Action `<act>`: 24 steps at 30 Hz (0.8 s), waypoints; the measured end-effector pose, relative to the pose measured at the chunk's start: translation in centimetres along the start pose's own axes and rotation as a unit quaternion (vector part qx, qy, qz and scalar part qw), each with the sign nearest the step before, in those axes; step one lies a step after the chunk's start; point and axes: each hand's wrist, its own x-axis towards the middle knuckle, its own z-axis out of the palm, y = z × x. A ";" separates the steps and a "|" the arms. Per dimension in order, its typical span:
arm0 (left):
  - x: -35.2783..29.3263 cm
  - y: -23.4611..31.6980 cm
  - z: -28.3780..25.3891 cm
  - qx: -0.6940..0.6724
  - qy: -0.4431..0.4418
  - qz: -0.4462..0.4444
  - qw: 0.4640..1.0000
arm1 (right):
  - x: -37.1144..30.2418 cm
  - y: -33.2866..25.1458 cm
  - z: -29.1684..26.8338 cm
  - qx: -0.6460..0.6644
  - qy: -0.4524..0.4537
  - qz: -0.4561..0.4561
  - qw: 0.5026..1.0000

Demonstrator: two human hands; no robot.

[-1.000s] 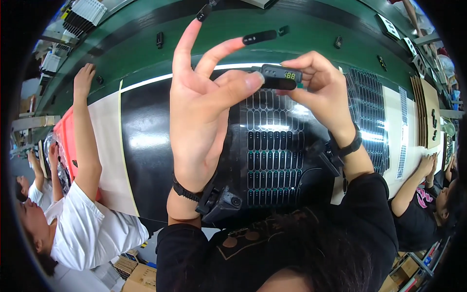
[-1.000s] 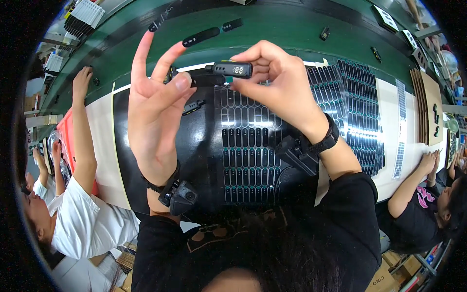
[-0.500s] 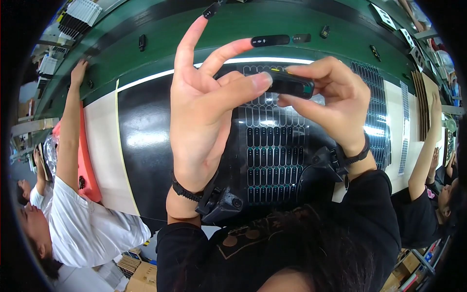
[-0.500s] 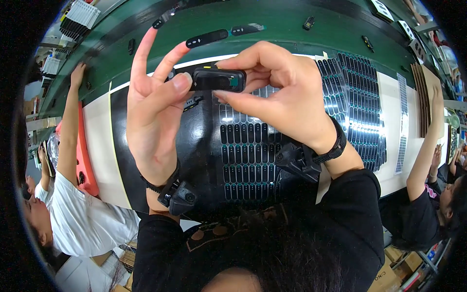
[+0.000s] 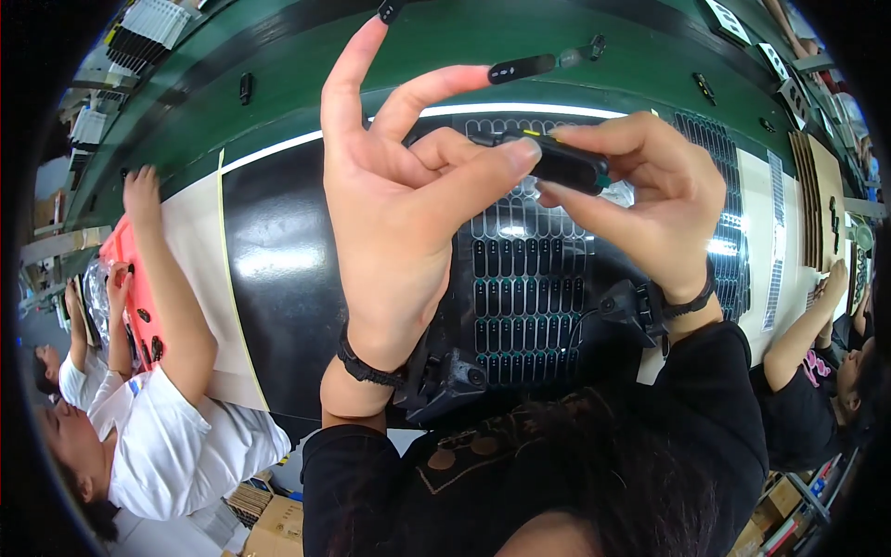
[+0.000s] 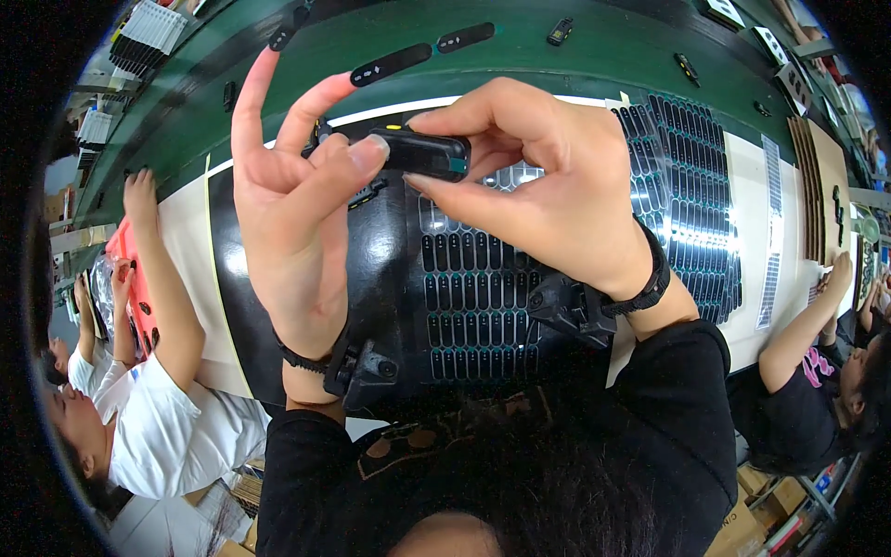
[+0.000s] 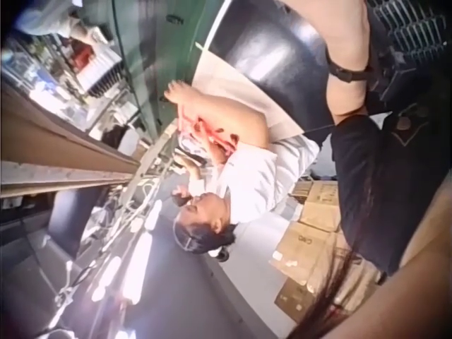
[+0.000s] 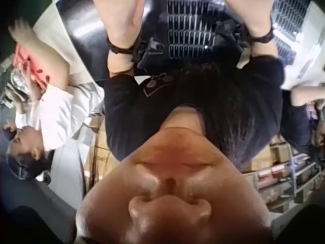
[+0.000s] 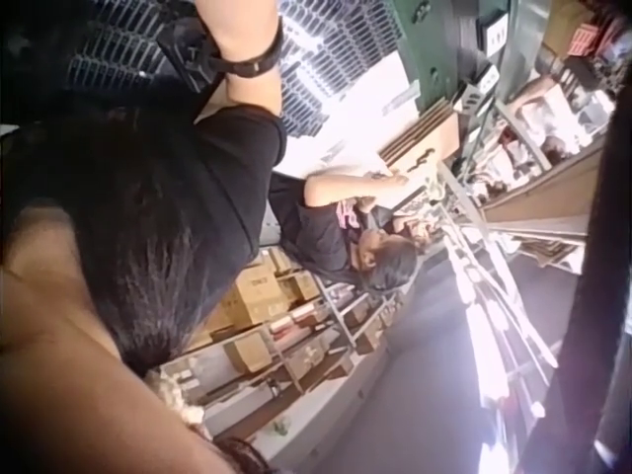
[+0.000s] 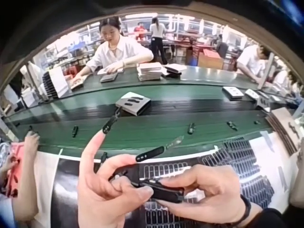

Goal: The person picks up a device, peels a film from a sheet, and presses it onto the device. They repeat this process for several devices, placing each finished item on the table.

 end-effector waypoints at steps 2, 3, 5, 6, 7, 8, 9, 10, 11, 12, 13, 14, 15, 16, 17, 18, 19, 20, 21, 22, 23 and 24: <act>0.0 -0.2 0.0 0.000 -0.003 0.012 1.000 | 0.0 -0.1 -0.1 -0.009 0.001 0.002 1.000; -0.1 -0.2 0.0 0.000 -0.003 0.019 1.000 | 0.0 -0.2 -0.1 -0.016 0.001 0.003 1.000; -0.2 -0.3 -0.1 0.001 -0.004 0.033 0.999 | 0.0 -0.6 -0.1 -0.023 0.001 0.005 1.000; -0.2 -0.3 -0.1 0.002 -0.005 0.040 0.999 | 0.0 -0.8 -0.2 -0.030 -0.019 0.020 0.999; -0.3 -0.4 -0.2 0.003 -0.005 0.046 0.999 | 0.0 -1.1 -0.3 -0.037 -0.039 0.035 0.998; -0.3 -0.5 -0.1 0.003 -0.006 0.053 0.999 | 0.0 -1.2 -0.5 -0.045 -0.059 0.051 0.996; -0.3 -0.6 -0.1 0.003 -0.008 0.059 0.998 | 0.0 -1.2 -0.6 -0.045 -0.059 0.052 0.996; -0.3 -0.6 -0.1 0.003 -0.009 0.066 0.998 | 0.0 -1.3 -0.6 -0.049 -0.060 0.052 0.996; -0.3 -0.8 -0.1 0.003 -0.009 0.065 0.998 | 0.0 -1.3 -0.7 -0.054 -0.061 0.053 0.995; -0.3 -1.0 -0.1 0.010 -0.013 0.072 0.997 | 0.0 -1.2 -0.8 -0.058 -0.063 0.053 0.995; -0.2 -1.1 -0.2 0.017 -0.017 0.080 0.996 | 0.1 -1.1 -0.7 -0.057 -0.063 0.053 0.995; -0.1 -1.3 -0.3 0.025 -0.021 0.088 0.996 | 0.0 -0.9 -0.7 -0.060 -0.053 0.046 0.996; 0.1 -1.5 -0.6 0.025 -0.020 0.089 0.996 | 0.0 -0.6 -0.6 -0.063 -0.043 0.038 0.996; 0.4 -1.7 -0.9 0.103 -0.033 0.095 0.990 | 0.0 -0.4 -0.5 -0.065 -0.032 0.031 0.997; 0.8 -1.9 -1.3 0.181 -0.046 0.100 0.977 | -0.1 -0.2 -0.5 -0.065 -0.033 0.030 0.997; 1.1 -2.1 -1.5 0.256 -0.058 0.106 0.959 | -0.1 -0.1 -0.6 -0.025 -0.034 0.049 0.998; 1.3 -2.4 -1.7 0.256 -0.056 0.108 0.959 | -0.1 0.0 -0.6 0.014 -0.035 0.068 0.997; 1.5 -2.6 -1.8 0.167 -0.073 0.075 0.980 | -0.1 0.0 -0.6 0.053 -0.036 0.086 0.994; 1.7 -2.9 -2.0 0.076 -0.091 0.043 0.992 | 0.0 -0.1 -0.6 0.053 -0.037 0.084 0.994; 1.8 -3.1 -2.2 -0.015 -0.108 0.011 0.994 | 0.2 -0.2 -0.5 0.076 -0.044 0.120 0.989; 1.8 -3.2 -2.3 -0.016 -0.106 0.015 0.994 | 0.3 -0.2 -0.3 0.100 -0.050 0.156 0.981; 1.9 -3.3 -2.4 0.011 -0.093 0.036 0.995 | 0.5 -0.3 -0.2 0.123 -0.058 0.191 0.972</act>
